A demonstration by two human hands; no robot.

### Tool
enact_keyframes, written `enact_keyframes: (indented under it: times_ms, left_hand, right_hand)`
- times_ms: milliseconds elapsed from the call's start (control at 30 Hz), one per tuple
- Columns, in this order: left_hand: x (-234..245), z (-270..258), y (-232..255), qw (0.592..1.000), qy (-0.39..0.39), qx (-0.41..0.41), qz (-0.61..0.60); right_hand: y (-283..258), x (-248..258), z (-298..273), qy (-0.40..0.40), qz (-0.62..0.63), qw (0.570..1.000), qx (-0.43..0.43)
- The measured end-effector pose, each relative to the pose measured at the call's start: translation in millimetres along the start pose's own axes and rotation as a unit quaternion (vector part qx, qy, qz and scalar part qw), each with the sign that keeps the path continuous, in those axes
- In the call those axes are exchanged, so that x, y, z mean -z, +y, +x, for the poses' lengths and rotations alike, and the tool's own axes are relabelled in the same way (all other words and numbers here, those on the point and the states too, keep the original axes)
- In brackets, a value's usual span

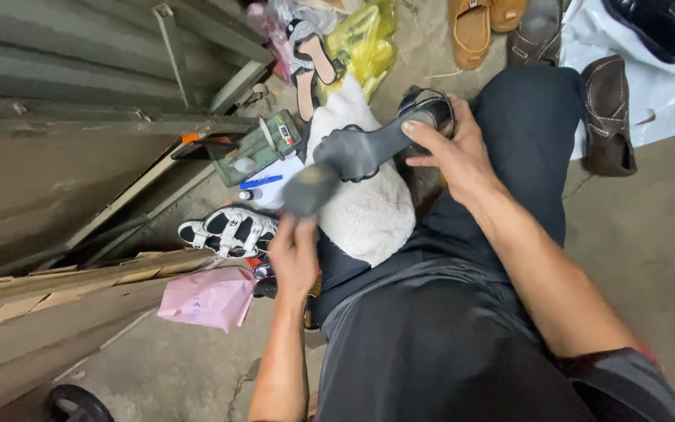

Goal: The person sits on the floor and uses a rubber mallet to repeatedly tap the sole and heel of a black sandal placed on a white cloth on their lap. They then pick up a black high-heeled shoe and continue tapping its sole and heel with the mallet.

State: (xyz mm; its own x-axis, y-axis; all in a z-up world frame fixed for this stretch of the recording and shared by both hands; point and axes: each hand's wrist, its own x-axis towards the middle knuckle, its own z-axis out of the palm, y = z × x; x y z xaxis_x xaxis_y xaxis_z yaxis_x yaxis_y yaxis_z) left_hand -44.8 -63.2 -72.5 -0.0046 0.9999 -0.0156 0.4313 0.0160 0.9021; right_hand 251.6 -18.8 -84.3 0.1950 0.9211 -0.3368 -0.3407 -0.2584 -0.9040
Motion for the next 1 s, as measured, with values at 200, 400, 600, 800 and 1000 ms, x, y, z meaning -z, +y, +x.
enact_keyframes:
  times_ms: [200,400,600,800,1000]
  left_hand:
    - [6.7,-3.0,3.4,0.998,0.032,0.026,-0.038]
    - [-4.8,3.0,-12.0,0.993,-0.075,0.078,0.042]
    - [21.2,11.0,72.3,0.996,-0.076,0.017,0.039]
    - [23.5,-6.1,14.6,0.996,-0.053,0.035,0.067]
    - [32.4,-6.7,54.1,0.997,0.026,0.032,-0.072]
  right_hand:
    - [-5.8,0.8,8.0,0.048,0.029,0.997,-0.053]
    - [-4.5,-23.5,2.8,0.085,0.082,0.993,-0.026]
    - [-19.7,-51.5,12.6,0.037,0.108,0.989,-0.099]
    - [-50.3,-64.0,31.3,-0.03,-0.07,0.977,-0.199]
    - [-50.1,-59.6,43.6,-0.046,-0.134,0.966,-0.214]
